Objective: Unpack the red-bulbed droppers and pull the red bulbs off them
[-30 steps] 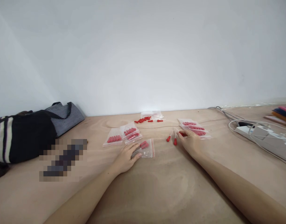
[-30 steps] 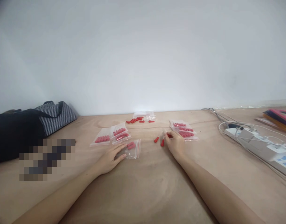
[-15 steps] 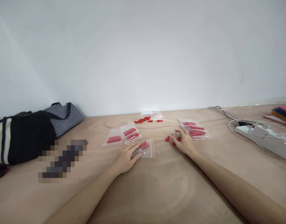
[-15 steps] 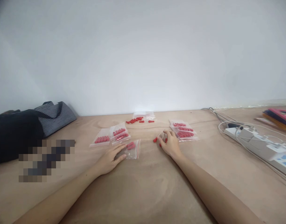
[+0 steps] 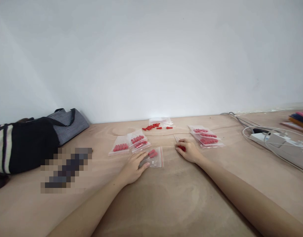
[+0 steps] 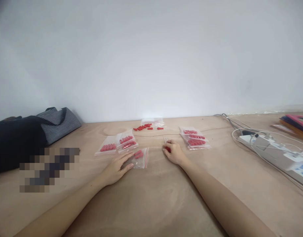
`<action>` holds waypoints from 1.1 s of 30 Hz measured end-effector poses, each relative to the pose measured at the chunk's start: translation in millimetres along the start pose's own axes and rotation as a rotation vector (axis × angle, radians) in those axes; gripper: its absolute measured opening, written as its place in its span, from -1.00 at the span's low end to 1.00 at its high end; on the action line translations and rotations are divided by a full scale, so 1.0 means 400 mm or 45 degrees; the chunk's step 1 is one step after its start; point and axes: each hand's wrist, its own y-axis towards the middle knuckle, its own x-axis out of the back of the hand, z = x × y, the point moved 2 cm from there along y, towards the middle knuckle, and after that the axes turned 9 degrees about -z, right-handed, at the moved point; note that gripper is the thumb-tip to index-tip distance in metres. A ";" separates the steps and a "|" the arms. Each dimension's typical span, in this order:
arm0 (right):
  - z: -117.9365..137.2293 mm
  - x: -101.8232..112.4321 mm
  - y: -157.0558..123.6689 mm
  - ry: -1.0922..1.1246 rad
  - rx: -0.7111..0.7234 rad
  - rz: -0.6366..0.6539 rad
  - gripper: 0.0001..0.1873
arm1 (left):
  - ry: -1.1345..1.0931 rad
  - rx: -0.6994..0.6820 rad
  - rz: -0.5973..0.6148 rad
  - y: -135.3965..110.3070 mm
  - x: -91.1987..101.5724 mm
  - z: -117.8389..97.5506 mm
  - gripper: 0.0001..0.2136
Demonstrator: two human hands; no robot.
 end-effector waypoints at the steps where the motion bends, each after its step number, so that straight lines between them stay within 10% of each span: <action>1: 0.003 0.004 -0.002 0.006 0.000 -0.020 -0.77 | -0.004 0.003 0.000 -0.001 0.000 0.000 -0.59; 6: 0.043 0.027 -0.015 0.024 0.045 -0.112 -0.77 | -0.019 -0.044 -0.016 -0.003 -0.001 -0.011 -0.60; 20: 0.202 -0.033 -0.003 -0.129 0.232 0.313 -0.73 | -0.024 -0.083 0.031 -0.002 -0.012 -0.034 -0.60; 33: 0.208 -0.027 -0.002 -0.019 0.304 0.311 -0.77 | 0.010 -0.065 0.053 -0.004 -0.012 -0.034 -0.60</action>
